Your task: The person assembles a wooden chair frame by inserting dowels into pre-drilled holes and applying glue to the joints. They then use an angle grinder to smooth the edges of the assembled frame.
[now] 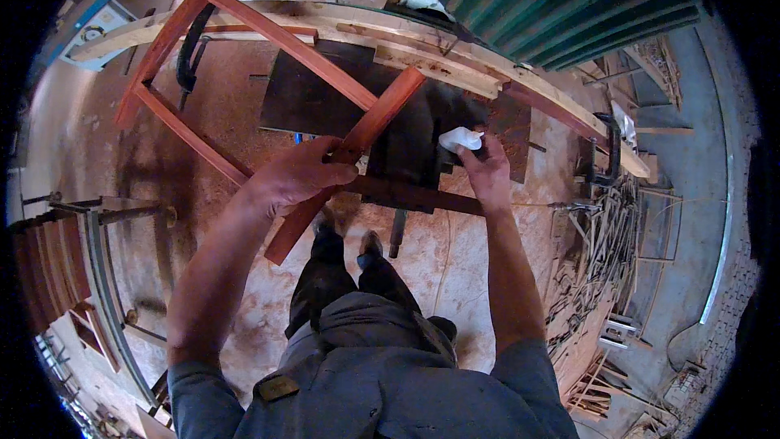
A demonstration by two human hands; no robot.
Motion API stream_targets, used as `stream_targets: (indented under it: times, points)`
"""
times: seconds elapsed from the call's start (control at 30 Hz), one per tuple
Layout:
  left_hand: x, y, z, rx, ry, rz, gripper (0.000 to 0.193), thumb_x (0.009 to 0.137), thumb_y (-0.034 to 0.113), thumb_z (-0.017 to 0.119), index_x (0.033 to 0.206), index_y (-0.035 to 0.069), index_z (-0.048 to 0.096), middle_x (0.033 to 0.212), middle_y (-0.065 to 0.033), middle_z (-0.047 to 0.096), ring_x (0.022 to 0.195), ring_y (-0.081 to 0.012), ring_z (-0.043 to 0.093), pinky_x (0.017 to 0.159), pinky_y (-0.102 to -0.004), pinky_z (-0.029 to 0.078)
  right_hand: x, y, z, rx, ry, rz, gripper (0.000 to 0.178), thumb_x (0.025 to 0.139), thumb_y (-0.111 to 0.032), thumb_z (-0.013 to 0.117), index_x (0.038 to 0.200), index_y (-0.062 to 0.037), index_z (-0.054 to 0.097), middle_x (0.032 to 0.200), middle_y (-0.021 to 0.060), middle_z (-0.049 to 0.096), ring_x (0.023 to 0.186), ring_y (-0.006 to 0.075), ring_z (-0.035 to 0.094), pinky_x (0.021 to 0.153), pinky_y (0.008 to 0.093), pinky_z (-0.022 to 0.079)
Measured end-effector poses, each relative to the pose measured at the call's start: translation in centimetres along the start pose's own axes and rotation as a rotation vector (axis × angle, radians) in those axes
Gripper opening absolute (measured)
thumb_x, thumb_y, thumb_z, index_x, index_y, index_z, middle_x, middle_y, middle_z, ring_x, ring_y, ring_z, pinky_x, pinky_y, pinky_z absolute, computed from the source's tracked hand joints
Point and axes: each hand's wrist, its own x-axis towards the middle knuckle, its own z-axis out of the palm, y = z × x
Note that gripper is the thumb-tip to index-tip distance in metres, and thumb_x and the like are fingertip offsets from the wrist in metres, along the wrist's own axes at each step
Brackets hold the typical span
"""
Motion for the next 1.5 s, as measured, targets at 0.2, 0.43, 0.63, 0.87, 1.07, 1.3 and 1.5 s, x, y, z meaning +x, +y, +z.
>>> stream_targets:
  times: [0.2, 0.43, 0.63, 0.87, 1.07, 1.3, 1.5]
  points:
    - [-0.1, 1.3, 0.4, -0.014, 0.002, -0.027, 0.048, 0.084, 0.024, 0.066, 0.122, -0.005, 0.054, 0.101, -0.0110, 0.063, 0.088, -0.0158, 0.058, 0.079, -0.0293, 0.048, -0.1, 1.4, 0.3, 0.334, 0.043, -0.065, 0.030, 0.084, -0.004, 0.068, 0.114, -0.0020, 0.060, 0.110, 0.0081, 0.066, 0.100, 0.0146, 0.060, 0.091, 0.0302, 0.048]
    - [0.1, 0.4, 0.4, 0.004, 0.012, 0.047, 0.051, 0.082, 0.018, 0.068, 0.123, -0.007, 0.051, 0.103, -0.0121, 0.063, 0.090, -0.0174, 0.060, 0.080, -0.0308, 0.049, -5.0, -7.0, 0.8, 0.844, -0.279, -0.159, 0.034, 0.082, 0.008, 0.063, 0.113, -0.0042, 0.057, 0.118, 0.0142, 0.064, 0.107, 0.0219, 0.062, 0.093, 0.0354, 0.050]
    - [1.0, -1.5, -0.3, -0.063, -0.029, 0.104, 0.057, 0.078, 0.011, 0.070, 0.127, -0.008, 0.047, 0.109, -0.0144, 0.062, 0.098, -0.0194, 0.060, 0.086, -0.0306, 0.049, -5.5, -10.1, 3.1, 0.445, -0.444, -0.508, 0.033, 0.078, 0.006, 0.069, 0.106, -0.0039, 0.054, 0.138, 0.0188, 0.046, 0.127, 0.0285, 0.047, 0.104, 0.0385, 0.040]
    - [0.4, -1.2, 0.6, -0.343, -0.065, 0.162, 0.054, 0.079, 0.008, 0.069, 0.127, -0.007, 0.048, 0.111, -0.0143, 0.061, 0.098, -0.0198, 0.060, 0.088, -0.0309, 0.049, -4.9, -11.2, 3.7, 0.314, -0.497, -0.503, 0.031, 0.071, -0.002, 0.077, 0.098, -0.0040, 0.061, 0.136, 0.0186, 0.049, 0.127, 0.0323, 0.045, 0.105, 0.0421, 0.038]
    - [1.2, -1.8, 0.0, -0.215, -0.101, 0.212, 0.050, 0.078, 0.007, 0.068, 0.123, -0.006, 0.052, 0.107, -0.0127, 0.064, 0.096, -0.0184, 0.060, 0.087, -0.0308, 0.049, -4.7, -11.5, 4.6, 0.253, -0.542, -0.553, 0.034, 0.068, -0.002, 0.078, 0.098, -0.0038, 0.061, 0.140, 0.0177, 0.047, 0.124, 0.0341, 0.046, 0.103, 0.0427, 0.038]
    - [2.2, -2.9, -0.4, -0.113, -0.115, 0.215, 0.050, 0.075, 0.013, 0.070, 0.120, -0.005, 0.056, 0.105, -0.0131, 0.065, 0.095, -0.0177, 0.061, 0.085, -0.0300, 0.048, -4.0, -12.2, 4.2, 0.158, -0.570, -0.608, 0.033, 0.069, -0.005, 0.077, 0.098, -0.0040, 0.061, 0.140, 0.0173, 0.048, 0.121, 0.0358, 0.047, 0.101, 0.0433, 0.039]
    - [1.5, -2.0, -0.1, -0.091, -0.072, 0.139, 0.049, 0.080, -0.003, 0.065, 0.126, -0.004, 0.048, 0.111, -0.0113, 0.062, 0.102, -0.0200, 0.059, 0.092, -0.0316, 0.048, -3.3, -11.9, 4.4, 0.205, -0.602, -0.593, 0.035, 0.068, -0.005, 0.077, 0.099, -0.0028, 0.061, 0.138, 0.0173, 0.049, 0.117, 0.0346, 0.051, 0.098, 0.0432, 0.043]
